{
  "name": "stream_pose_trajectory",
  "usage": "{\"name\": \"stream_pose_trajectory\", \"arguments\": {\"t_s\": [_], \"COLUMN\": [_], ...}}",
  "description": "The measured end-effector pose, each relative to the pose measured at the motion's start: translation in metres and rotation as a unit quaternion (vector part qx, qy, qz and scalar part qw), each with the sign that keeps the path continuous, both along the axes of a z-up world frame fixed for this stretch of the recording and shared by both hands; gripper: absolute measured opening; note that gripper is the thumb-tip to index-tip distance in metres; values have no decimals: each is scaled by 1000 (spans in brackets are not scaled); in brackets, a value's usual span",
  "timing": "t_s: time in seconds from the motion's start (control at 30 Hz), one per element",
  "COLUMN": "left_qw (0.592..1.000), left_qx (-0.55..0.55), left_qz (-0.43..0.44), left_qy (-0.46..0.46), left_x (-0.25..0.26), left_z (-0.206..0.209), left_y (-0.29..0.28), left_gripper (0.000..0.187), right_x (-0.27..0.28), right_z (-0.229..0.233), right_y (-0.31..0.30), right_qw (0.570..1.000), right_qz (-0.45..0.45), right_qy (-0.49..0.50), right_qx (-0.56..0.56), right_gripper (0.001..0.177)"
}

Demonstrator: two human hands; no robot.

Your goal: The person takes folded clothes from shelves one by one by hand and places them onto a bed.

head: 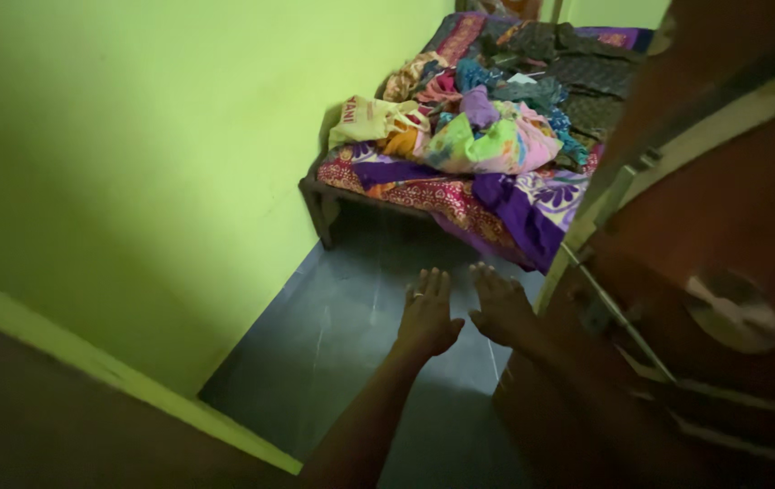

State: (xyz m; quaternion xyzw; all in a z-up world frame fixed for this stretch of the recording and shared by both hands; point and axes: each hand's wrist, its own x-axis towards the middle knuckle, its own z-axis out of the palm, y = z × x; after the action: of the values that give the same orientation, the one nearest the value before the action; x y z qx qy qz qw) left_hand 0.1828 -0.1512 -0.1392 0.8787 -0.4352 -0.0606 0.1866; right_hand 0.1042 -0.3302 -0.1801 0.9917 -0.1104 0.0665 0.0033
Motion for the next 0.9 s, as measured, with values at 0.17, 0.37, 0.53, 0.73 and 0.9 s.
{"name": "stream_pose_trajectory", "arguments": {"t_s": [0.17,0.37,0.53,0.73,0.9], "left_qw": [1000,999,998,993,993], "left_qx": [-7,0,-23,-61,-100], "left_qz": [21,47,47,53,38], "left_qy": [15,21,-26,-81,-50], "left_x": [26,73,144,232,262], "left_z": [-5,-20,-32,-47,-49], "left_y": [2,-13,-43,-99,-124], "left_gripper": [96,95,94,88,92], "right_x": [36,97,166,252,305], "right_z": [0,-9,-6,5,-6], "right_y": [0,-12,-46,-99,-134], "right_qw": [999,999,995,994,989], "right_qz": [32,30,55,0,-52], "right_qy": [-22,-19,-59,-16,10], "right_qx": [24,38,55,104,138], "right_gripper": [91,88,87,90,93]}}
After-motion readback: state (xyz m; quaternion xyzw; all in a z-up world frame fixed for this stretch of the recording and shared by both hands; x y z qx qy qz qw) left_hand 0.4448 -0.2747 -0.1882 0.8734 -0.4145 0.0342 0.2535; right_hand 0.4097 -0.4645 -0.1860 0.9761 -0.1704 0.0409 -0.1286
